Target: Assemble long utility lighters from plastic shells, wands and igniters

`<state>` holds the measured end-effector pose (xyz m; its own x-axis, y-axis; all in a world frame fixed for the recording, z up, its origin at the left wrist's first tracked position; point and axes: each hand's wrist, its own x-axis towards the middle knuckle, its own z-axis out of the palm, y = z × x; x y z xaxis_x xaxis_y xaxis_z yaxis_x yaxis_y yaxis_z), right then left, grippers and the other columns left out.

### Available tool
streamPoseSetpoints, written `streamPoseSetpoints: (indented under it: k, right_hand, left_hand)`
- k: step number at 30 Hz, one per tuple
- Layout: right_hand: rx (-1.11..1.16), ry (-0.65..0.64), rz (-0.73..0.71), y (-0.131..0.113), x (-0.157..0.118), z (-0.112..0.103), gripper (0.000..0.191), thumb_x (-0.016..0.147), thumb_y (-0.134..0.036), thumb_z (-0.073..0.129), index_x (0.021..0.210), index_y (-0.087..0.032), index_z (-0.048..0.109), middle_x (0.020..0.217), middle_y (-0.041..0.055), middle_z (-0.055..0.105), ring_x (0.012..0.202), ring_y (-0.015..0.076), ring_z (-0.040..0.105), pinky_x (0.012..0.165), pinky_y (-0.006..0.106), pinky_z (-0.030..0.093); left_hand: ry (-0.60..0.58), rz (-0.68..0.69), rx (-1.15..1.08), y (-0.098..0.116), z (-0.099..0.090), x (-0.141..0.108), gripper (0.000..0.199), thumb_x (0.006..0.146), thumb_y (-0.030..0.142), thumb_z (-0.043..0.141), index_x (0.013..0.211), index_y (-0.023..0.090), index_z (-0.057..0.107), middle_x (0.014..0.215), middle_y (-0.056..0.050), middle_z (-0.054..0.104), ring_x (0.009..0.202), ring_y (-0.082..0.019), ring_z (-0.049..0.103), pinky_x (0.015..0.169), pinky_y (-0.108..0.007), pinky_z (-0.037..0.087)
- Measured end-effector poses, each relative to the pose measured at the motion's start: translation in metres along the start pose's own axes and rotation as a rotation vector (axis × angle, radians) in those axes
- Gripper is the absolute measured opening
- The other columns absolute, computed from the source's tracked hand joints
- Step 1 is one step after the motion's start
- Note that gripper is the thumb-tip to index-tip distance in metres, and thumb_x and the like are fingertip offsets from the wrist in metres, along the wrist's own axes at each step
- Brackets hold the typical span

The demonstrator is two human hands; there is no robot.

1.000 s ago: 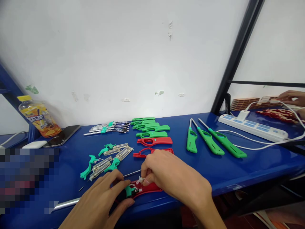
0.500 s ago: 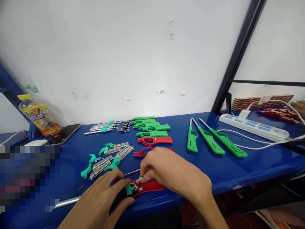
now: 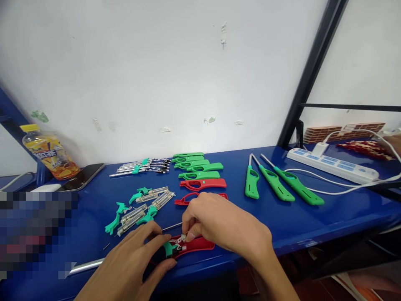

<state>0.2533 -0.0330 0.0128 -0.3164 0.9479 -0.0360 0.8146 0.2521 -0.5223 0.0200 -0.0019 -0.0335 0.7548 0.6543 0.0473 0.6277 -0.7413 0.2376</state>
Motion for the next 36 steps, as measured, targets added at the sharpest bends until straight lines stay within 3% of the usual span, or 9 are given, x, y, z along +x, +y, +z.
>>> streamPoseSetpoints:
  k: [5, 12, 18, 29, 33, 36]
  right_hand:
    - [0.045, 0.002, 0.010, -0.003, -0.001, 0.002, 0.021, 0.090, -0.007, 0.075, 0.088, -0.025, 0.086, 0.089, -0.0030, 0.084, 0.087, 0.0168, 0.077, 0.073, 0.022, 0.048]
    - [0.037, 0.032, 0.137, -0.010, -0.009, 0.004, 0.020, 0.087, -0.004, 0.076, 0.093, -0.022, 0.083, 0.097, 0.0015, 0.084, 0.094, 0.0214, 0.075, 0.075, 0.025, 0.049]
    - [0.005, 0.042, 0.169, -0.011, -0.012, 0.004, 0.030, 0.084, 0.002, 0.071, 0.097, -0.022, 0.083, 0.101, 0.0013, 0.082, 0.095, 0.0217, 0.074, 0.078, 0.027, 0.050]
    - [0.022, 0.029, 0.167, -0.008, -0.011, 0.002, 0.027, 0.085, -0.002, 0.073, 0.098, -0.022, 0.085, 0.103, 0.0032, 0.083, 0.095, 0.0233, 0.075, 0.076, 0.026, 0.051]
    - [0.007, 0.039, 0.168, -0.009, -0.011, 0.002, 0.025, 0.086, -0.004, 0.074, 0.099, -0.022, 0.085, 0.104, 0.0044, 0.084, 0.097, 0.0242, 0.075, 0.076, 0.026, 0.051]
    - [-0.003, 0.033, 0.171, -0.010, -0.011, 0.001, 0.025, 0.086, -0.004, 0.074, 0.099, -0.022, 0.086, 0.104, 0.0043, 0.083, 0.096, 0.0238, 0.075, 0.075, 0.026, 0.051]
  left_hand:
    - [0.000, -0.007, 0.007, 0.002, -0.001, 0.001, 0.022, 0.102, 0.019, 0.062, 0.117, 0.024, 0.077, 0.119, -0.008, 0.069, 0.102, -0.029, 0.069, 0.090, -0.046, 0.058]
    - [-0.004, -0.005, 0.024, 0.003, -0.003, 0.002, 0.024, 0.101, 0.017, 0.061, 0.118, 0.023, 0.077, 0.120, -0.009, 0.069, 0.104, -0.029, 0.069, 0.091, -0.046, 0.059]
    - [0.019, 0.054, 0.079, 0.003, -0.003, -0.001, 0.039, 0.097, 0.014, 0.063, 0.133, 0.028, 0.071, 0.121, -0.009, 0.069, 0.106, -0.031, 0.070, 0.091, -0.047, 0.060]
    - [-0.109, 0.105, 0.161, 0.002, -0.010, 0.001, 0.047, 0.098, 0.007, 0.055, 0.137, 0.030, 0.068, 0.124, -0.010, 0.068, 0.109, -0.031, 0.069, 0.091, -0.045, 0.059]
    - [-0.104, 0.148, 0.226, -0.001, -0.004, 0.002, 0.052, 0.097, 0.007, 0.055, 0.141, 0.034, 0.067, 0.120, -0.011, 0.069, 0.102, -0.031, 0.070, 0.084, -0.043, 0.060]
    - [-0.036, 0.168, 0.328, -0.003, 0.001, 0.002, 0.059, 0.092, 0.003, 0.057, 0.140, 0.035, 0.068, 0.112, -0.009, 0.069, 0.094, -0.030, 0.070, 0.077, -0.038, 0.058]
